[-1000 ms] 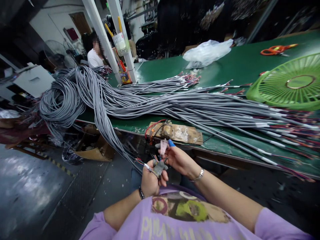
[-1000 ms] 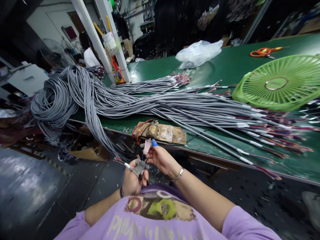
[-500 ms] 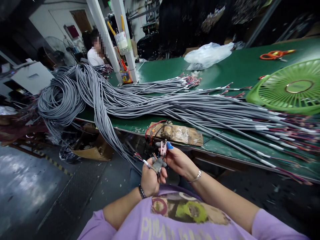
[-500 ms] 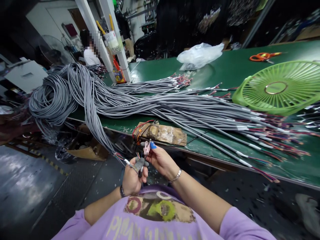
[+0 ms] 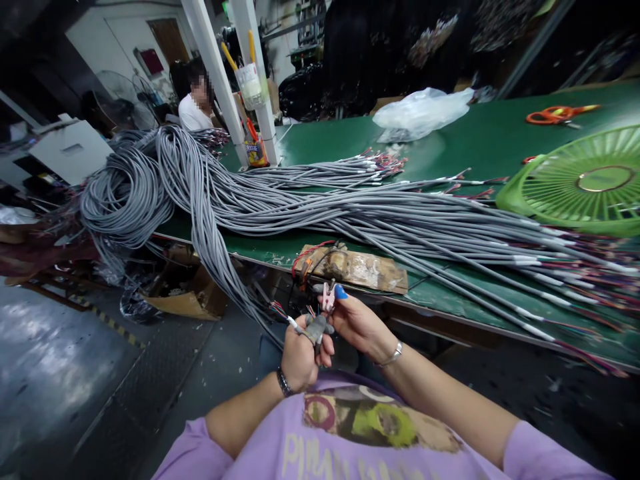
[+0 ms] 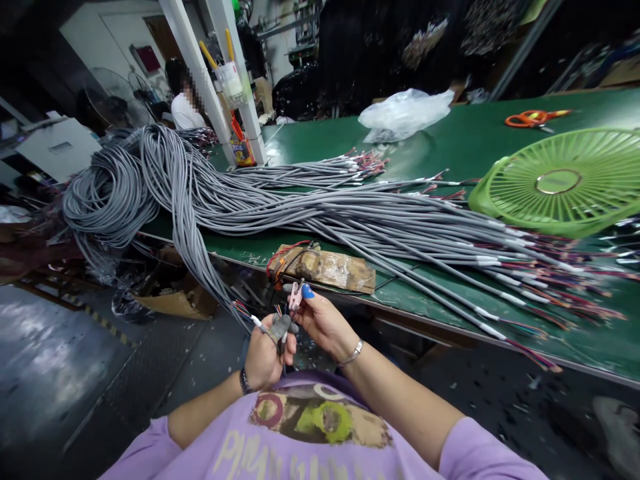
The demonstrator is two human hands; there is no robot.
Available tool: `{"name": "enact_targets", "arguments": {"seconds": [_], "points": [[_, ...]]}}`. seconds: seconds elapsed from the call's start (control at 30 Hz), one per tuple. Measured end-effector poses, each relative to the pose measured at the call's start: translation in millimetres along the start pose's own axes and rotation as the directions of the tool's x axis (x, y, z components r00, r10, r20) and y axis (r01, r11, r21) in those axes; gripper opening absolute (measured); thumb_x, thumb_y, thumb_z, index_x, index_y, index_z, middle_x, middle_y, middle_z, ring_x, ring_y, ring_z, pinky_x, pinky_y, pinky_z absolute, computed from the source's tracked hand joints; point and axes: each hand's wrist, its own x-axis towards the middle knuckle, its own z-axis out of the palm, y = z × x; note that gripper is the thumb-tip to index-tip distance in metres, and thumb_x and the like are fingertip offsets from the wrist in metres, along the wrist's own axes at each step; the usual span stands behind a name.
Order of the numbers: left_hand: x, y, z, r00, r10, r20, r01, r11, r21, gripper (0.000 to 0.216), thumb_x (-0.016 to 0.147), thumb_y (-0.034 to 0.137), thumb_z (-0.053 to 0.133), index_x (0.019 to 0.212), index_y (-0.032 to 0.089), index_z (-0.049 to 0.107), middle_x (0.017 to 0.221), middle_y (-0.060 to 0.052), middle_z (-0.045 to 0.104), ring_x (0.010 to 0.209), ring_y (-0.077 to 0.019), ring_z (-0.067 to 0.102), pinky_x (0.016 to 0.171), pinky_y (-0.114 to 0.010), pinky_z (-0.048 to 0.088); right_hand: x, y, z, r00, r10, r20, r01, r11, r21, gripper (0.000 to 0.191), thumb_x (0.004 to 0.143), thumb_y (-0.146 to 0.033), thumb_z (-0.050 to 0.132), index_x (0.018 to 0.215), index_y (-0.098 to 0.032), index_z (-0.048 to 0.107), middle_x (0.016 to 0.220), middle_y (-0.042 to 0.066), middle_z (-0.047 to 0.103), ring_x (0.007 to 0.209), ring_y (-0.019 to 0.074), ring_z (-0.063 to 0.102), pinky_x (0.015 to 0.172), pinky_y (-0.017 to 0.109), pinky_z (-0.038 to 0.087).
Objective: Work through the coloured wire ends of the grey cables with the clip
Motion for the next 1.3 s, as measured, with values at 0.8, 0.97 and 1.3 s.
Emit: {"name": "enact_targets", "arguments": {"seconds": [0.8,0.97,1.3], "points": [[-9,-4,-14,0.972,0.034,0.233,-0.111,0.938,0.328,0.039,0.072,0.054,0.064,0.069,0.016,0.054,0.047,0.0,0.06,0.032,-0.0079,0.048,0.033,-0.017,0.03,-43,-10,-9,0.991,-0.015,0.131,0.095,0.771,-0.63,0.031,0.065,-0.043,0.075,0.071,-0.014,0.064,0.063,0.0,0.059,0.057,0.0102,0.046,0.055,0.024,0.037],[-11,-5,-18,0.975,0.051,0.217,-0.117,0.946,0.302,0.039,0.073,0.053,0.063,0.067,0.015,0.055,0.046,-0.001,0.06,0.032,-0.0077,0.048,0.033,-0.017,0.028,-40,-10,-7,0.989,-0.006,0.147,0.105,0.733,-0.672,0.03,0.066,-0.044,0.073,0.07,-0.015,0.065,0.063,0.0,0.06,0.057,0.0107,0.046,0.056,0.025,0.038],[-5,-19,-20,0.99,0.14,0.033,-0.143,0.983,0.117,0.036,0.075,0.05,0.063,0.07,0.015,0.055,0.048,-0.001,0.063,0.031,-0.0082,0.051,0.03,-0.016,0.022,-38,-2,-11,0.992,-0.074,0.102,0.123,0.755,-0.644,0.033,0.067,-0.046,0.071,0.067,-0.015,0.059,0.06,-0.002,0.054,0.056,0.0098,0.043,0.054,0.024,0.035]]}}
